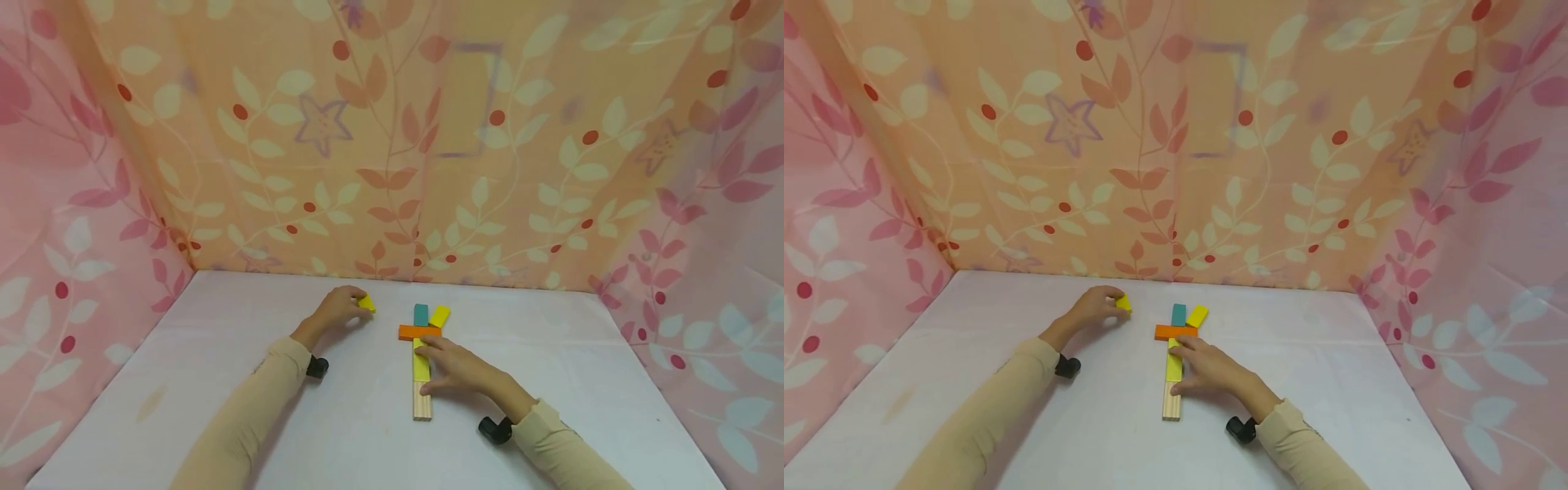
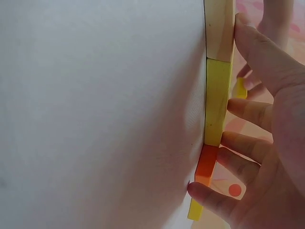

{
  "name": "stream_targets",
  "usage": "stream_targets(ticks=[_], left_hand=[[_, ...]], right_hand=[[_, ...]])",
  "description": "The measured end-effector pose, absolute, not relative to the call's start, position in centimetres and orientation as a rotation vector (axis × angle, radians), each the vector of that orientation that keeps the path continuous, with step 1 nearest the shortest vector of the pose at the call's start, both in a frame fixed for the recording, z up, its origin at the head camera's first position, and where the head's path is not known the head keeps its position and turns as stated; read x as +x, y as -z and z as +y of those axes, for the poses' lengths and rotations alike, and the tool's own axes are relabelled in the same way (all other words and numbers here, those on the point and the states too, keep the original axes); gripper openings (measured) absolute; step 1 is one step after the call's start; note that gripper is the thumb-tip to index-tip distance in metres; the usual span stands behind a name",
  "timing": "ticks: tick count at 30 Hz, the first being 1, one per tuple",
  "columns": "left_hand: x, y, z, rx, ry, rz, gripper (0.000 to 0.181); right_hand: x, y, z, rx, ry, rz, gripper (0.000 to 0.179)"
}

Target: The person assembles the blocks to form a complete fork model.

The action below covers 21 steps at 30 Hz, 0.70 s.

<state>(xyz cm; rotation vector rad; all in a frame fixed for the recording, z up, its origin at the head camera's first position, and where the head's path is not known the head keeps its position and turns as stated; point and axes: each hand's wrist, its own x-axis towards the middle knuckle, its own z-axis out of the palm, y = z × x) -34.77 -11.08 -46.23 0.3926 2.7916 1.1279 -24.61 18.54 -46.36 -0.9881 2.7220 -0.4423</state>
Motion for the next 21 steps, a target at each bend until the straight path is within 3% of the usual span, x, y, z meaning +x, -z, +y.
stream_targets(ticks=[21], left_hand=[[-34.5,46.1,-6.1,0.359,-1.161,2.770,0.051]], right_hand=[[-24.7,46.4,18.4,-0.996,0.454,2.731,0.076]])
